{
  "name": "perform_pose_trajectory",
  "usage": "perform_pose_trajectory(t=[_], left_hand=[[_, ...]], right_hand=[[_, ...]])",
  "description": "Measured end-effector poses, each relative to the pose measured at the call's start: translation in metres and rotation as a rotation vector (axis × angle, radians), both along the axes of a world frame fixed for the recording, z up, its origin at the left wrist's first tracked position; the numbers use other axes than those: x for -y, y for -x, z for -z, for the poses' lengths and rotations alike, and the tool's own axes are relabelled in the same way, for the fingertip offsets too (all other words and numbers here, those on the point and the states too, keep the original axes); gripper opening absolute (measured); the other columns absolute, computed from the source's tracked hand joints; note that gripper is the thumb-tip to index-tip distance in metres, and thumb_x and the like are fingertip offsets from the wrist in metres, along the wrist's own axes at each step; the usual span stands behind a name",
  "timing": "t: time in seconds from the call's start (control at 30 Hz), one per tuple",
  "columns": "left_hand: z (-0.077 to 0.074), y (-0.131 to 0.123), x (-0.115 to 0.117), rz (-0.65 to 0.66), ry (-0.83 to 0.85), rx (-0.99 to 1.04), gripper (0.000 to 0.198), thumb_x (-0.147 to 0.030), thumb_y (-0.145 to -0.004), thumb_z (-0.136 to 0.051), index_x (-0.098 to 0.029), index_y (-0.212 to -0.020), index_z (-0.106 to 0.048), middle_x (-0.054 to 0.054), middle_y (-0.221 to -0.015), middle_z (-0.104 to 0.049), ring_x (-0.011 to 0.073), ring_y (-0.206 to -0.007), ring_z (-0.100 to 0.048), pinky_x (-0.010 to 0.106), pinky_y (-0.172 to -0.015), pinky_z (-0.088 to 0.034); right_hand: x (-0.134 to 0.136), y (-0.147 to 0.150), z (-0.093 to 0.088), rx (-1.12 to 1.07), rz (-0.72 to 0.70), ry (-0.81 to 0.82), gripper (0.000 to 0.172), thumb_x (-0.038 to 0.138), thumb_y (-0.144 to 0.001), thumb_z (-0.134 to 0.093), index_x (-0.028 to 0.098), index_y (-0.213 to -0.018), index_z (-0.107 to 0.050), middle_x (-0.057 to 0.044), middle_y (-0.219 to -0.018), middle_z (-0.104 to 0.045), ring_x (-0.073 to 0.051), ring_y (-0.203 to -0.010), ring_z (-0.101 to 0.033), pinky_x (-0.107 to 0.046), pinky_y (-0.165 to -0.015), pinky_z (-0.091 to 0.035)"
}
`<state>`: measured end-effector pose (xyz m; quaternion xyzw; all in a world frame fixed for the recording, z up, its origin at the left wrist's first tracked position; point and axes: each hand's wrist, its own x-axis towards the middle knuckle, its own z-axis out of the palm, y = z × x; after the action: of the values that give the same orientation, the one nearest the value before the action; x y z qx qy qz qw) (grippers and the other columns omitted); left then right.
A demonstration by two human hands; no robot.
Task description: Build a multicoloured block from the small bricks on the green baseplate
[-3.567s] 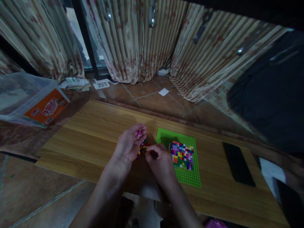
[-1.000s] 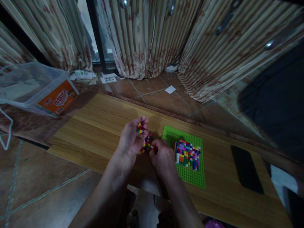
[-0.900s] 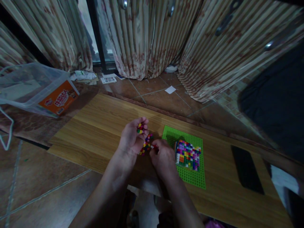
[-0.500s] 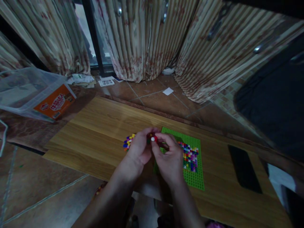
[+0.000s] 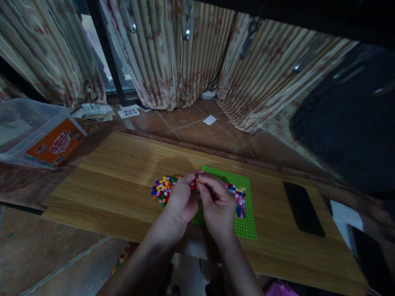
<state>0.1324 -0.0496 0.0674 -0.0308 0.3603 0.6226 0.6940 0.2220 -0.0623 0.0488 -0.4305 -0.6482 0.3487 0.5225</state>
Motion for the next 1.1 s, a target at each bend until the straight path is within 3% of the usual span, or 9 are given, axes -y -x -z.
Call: perform_pose_trajectory(t=[0.17, 0.27, 0.37, 0.57, 0.77, 0.9, 1.1], left_hand=[[-0.004, -0.008, 0.005, 0.024, 0.044, -0.074, 0.004, -0.011, -0.072, -0.064, -0.012, -0.068, -0.064, 0.000, -0.065, -0.061, 0.0060, -0.054, -0.052, 0.017, -0.051, -0.041], [-0.010, -0.010, 0.010, 0.145, -0.025, -0.102, 0.013, -0.017, -0.066, -0.073, -0.012, -0.066, -0.062, -0.003, -0.059, -0.055, 0.0031, -0.046, -0.042, 0.015, -0.042, -0.030], [-0.013, -0.012, 0.013, 0.248, -0.058, -0.088, 0.022, -0.023, -0.062, -0.080, -0.012, -0.065, -0.060, -0.004, -0.057, -0.051, 0.0008, -0.044, -0.036, 0.014, -0.039, -0.021], [-0.008, -0.017, 0.013, 0.286, -0.109, -0.165, 0.031, -0.029, -0.059, -0.086, -0.010, -0.065, -0.062, -0.004, -0.060, -0.052, -0.0003, -0.045, -0.035, 0.013, -0.038, -0.019], [-0.008, -0.019, 0.012, 0.304, -0.110, -0.221, 0.030, -0.027, -0.057, -0.086, -0.011, -0.063, -0.061, -0.005, -0.059, -0.050, -0.0006, -0.044, -0.032, 0.014, -0.038, -0.017], [-0.010, -0.018, 0.013, 0.340, -0.125, -0.266, 0.028, -0.027, -0.059, -0.085, -0.010, -0.063, -0.063, -0.003, -0.060, -0.050, -0.0004, -0.044, -0.031, 0.015, -0.039, -0.016], [-0.010, -0.024, 0.015, 0.368, -0.128, -0.304, 0.026, -0.030, -0.064, -0.081, -0.009, -0.069, -0.068, -0.001, -0.062, -0.053, -0.0005, -0.044, -0.030, 0.015, -0.039, -0.016]], right_hand=[[-0.001, -0.012, -0.005, -0.038, 0.154, -0.050, 0.015, 0.020, -0.090, -0.058, 0.023, -0.095, -0.072, -0.005, -0.101, -0.072, -0.018, -0.097, -0.068, -0.036, -0.088, -0.056], [-0.002, -0.020, -0.008, -0.022, 0.221, -0.117, 0.014, 0.020, -0.090, -0.059, 0.023, -0.094, -0.072, -0.005, -0.104, -0.072, -0.018, -0.101, -0.067, -0.038, -0.090, -0.054], [-0.001, -0.026, -0.009, 0.014, 0.216, -0.132, 0.015, 0.020, -0.090, -0.058, 0.023, -0.096, -0.071, -0.005, -0.107, -0.071, -0.018, -0.104, -0.066, -0.040, -0.094, -0.053], [-0.001, -0.038, -0.008, 0.143, 0.199, -0.157, 0.019, 0.016, -0.091, -0.056, 0.023, -0.101, -0.070, -0.005, -0.108, -0.072, -0.017, -0.106, -0.065, -0.040, -0.101, -0.048], [-0.003, -0.051, -0.007, 0.230, 0.171, -0.151, 0.016, 0.020, -0.092, -0.057, 0.024, -0.100, -0.071, -0.006, -0.111, -0.069, -0.018, -0.104, -0.065, -0.036, -0.093, -0.052], [-0.001, -0.058, -0.010, 0.254, 0.123, -0.142, 0.016, 0.024, -0.093, -0.057, 0.025, -0.100, -0.071, -0.005, -0.102, -0.070, -0.018, -0.098, -0.064, -0.034, -0.086, -0.052], [-0.004, -0.066, -0.012, 0.103, 0.122, -0.074, 0.014, 0.025, -0.091, -0.059, 0.024, -0.095, -0.072, -0.002, -0.092, -0.069, -0.016, -0.088, -0.064, -0.029, -0.078, -0.051]])
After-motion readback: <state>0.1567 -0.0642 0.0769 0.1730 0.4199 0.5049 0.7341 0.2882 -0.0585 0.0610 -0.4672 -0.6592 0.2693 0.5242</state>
